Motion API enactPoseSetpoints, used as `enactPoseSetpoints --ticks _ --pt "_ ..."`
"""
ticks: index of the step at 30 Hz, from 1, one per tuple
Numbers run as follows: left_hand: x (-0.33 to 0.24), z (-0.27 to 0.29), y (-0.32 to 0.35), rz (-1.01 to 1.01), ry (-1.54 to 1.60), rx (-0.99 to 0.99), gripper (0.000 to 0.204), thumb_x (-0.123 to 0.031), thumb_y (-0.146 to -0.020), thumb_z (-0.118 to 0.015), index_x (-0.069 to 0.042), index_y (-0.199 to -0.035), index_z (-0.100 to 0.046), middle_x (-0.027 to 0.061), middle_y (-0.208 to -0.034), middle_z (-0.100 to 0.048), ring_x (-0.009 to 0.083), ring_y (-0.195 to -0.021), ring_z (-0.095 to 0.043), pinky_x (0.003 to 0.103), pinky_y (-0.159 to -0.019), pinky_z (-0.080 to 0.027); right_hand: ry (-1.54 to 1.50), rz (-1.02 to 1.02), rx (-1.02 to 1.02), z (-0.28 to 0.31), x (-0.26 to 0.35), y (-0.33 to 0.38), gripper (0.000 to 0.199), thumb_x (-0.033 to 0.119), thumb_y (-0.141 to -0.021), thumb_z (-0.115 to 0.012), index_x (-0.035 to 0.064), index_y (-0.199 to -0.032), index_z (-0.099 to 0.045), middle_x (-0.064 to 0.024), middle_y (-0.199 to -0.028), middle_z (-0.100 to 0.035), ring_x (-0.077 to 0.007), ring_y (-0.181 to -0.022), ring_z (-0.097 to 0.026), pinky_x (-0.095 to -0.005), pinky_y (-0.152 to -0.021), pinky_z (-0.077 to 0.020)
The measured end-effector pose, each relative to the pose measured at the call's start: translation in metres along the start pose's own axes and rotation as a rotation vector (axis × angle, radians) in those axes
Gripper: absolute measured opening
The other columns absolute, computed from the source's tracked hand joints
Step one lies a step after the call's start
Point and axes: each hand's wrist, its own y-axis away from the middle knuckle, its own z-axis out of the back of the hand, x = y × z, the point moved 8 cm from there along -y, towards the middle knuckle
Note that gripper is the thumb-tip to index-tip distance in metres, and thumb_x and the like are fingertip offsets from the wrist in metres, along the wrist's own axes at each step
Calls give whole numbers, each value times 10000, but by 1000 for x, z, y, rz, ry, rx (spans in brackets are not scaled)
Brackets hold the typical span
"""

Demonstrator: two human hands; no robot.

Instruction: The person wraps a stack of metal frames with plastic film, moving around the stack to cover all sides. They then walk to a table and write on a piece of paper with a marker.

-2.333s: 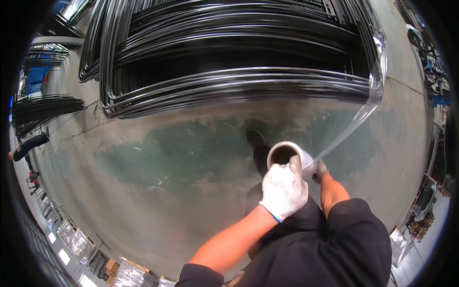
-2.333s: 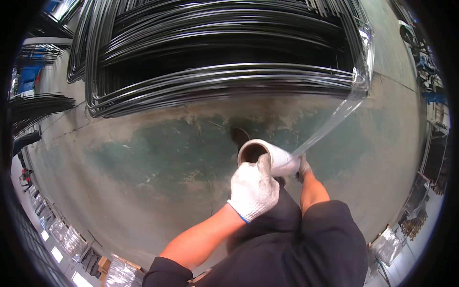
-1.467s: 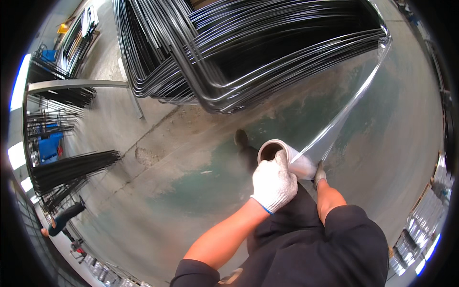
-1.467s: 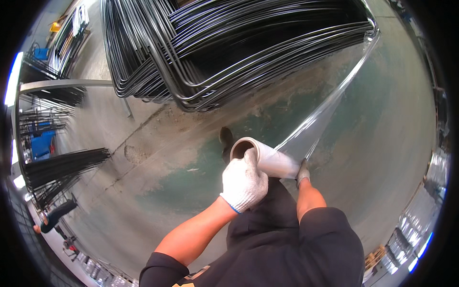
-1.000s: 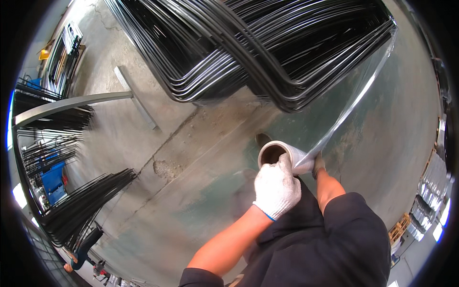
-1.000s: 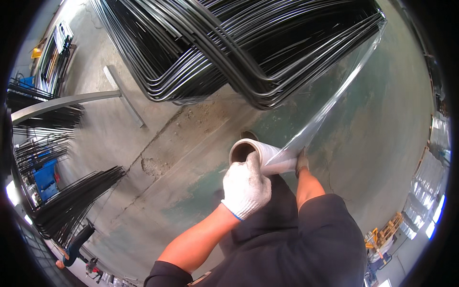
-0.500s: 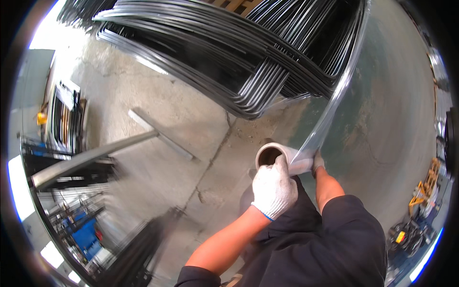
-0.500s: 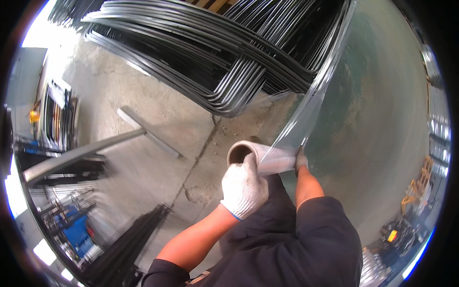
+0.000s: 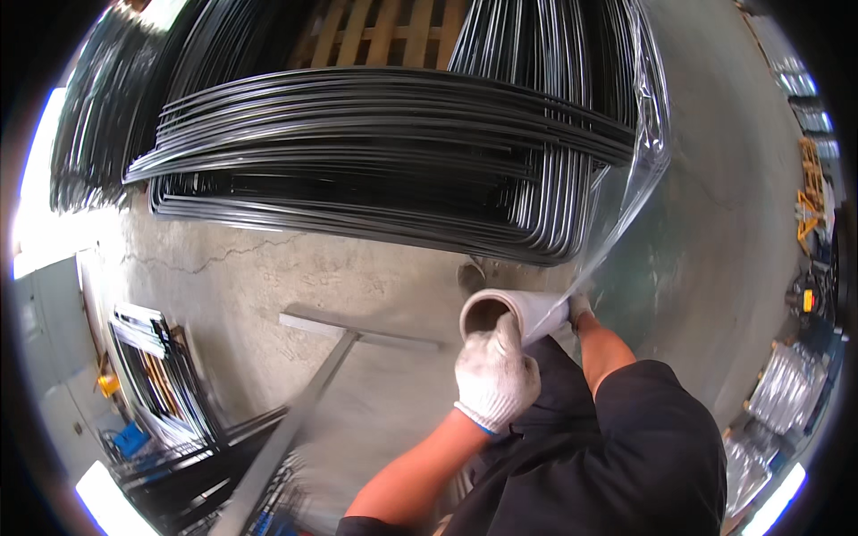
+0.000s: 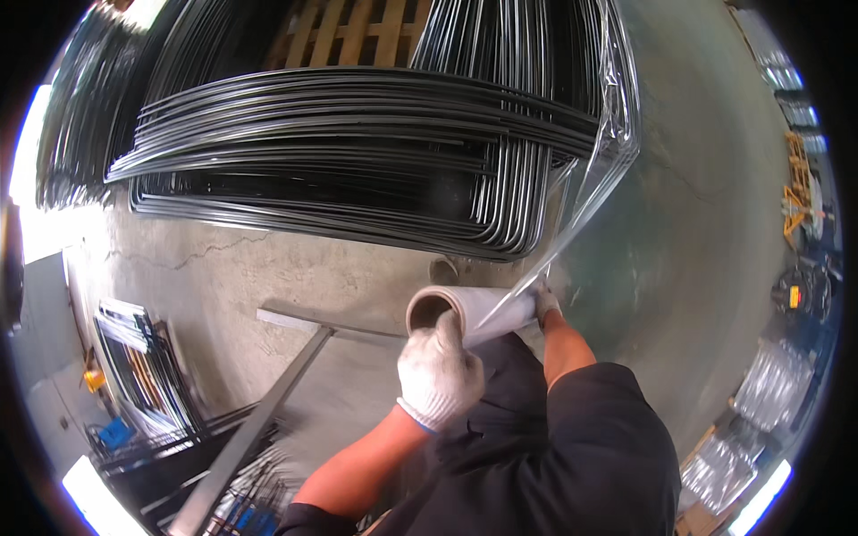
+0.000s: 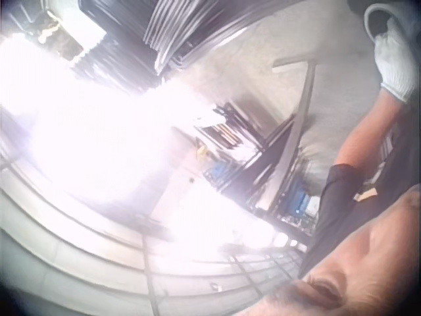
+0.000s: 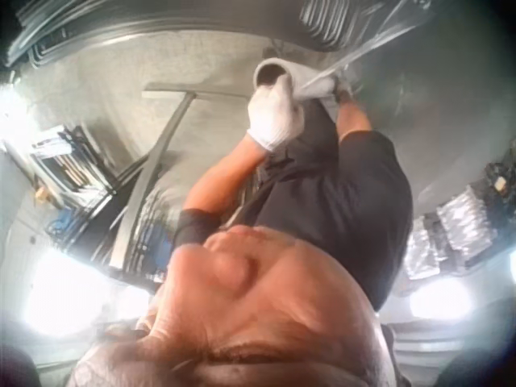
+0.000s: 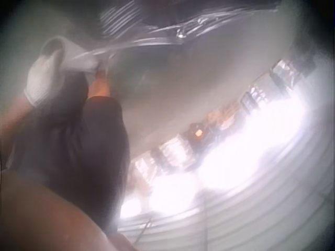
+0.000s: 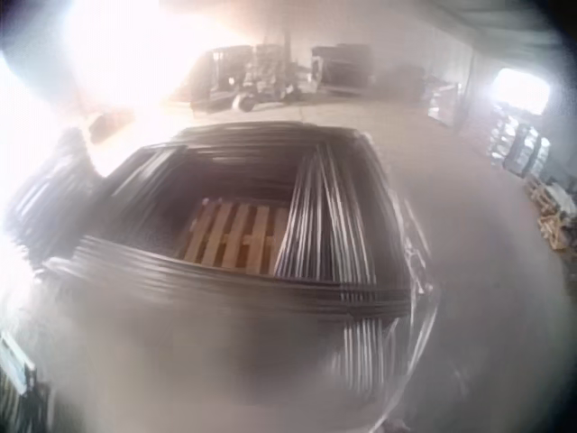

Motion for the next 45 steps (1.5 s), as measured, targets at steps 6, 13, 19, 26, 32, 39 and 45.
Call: enactPoseSetpoints --ticks 6,13,19,26,32,39,45 --pt "42 50 -25 -87 -34 153 502 -41 -735 -671 54 -1215 -557 237 -803 -677 458 -779 -675 567 -713 -552 196 31 -52 -50 -33 39 833 624 -1071 -460 33 -1656 -416 -221 -1705 -427 -401 -1514 -493 -453 -1278 -352" --pt "56 115 -59 -266 -82 250 534 -28 -783 -657 67 -1293 -532 264 -831 -699 499 -798 -690 591 -753 -564 -170 -224 -210 -98 40 188 872 712 -1083 -342 16 -1571 -540 -301 -1559 -567 -427 -1492 -516 -485 -1245 -383" --pt "74 132 -66 -165 -259 445 496 -22 -842 -606 57 -1326 -535 322 -993 -745 529 -939 -733 555 -811 -605 -246 -322 -223 -130 59 221 823 706 -1078 -381 72 -1568 -565 -252 -1553 -593 -417 -1471 -541 -494 -1220 -420" --pt "72 138 -67 -300 -274 456 660 43 -847 -571 99 -1498 -477 339 -1172 -734 500 -1112 -730 502 -957 -588 -496 -374 -179 -189 89 215 789 697 -1070 -412 115 -1578 -571 -209 -1591 -574 -383 -1514 -502 -459 -1259 -381" --pt "76 156 -81 -426 -383 628 639 74 -856 -565 90 -1490 -489 321 -1223 -729 459 -1177 -732 469 -996 -575 -739 -368 -182 -249 115 214 786 685 -1069 -424 109 -1583 -569 -199 -1627 -540 -371 -1532 -483 -457 -1265 -377" --pt "100 182 -104 -519 -590 703 679 35 -864 -571 117 -1522 -428 397 -1273 -673 534 -1215 -684 525 -1038 -554 -1065 -431 -244 -347 113 229 840 705 -1057 -435 75 -1602 -540 -256 -1605 -544 -393 -1515 -502 -462 -1256 -380" --pt "122 201 -108 -542 -629 706 757 96 -862 -557 84 -1590 -348 345 -1373 -635 462 -1327 -648 457 -1132 -498 -1133 -414 -289 -378 159 256 860 727 -1039 -474 64 -1579 -565 -244 -1608 -547 -379 -1518 -501 -437 -1257 -377"
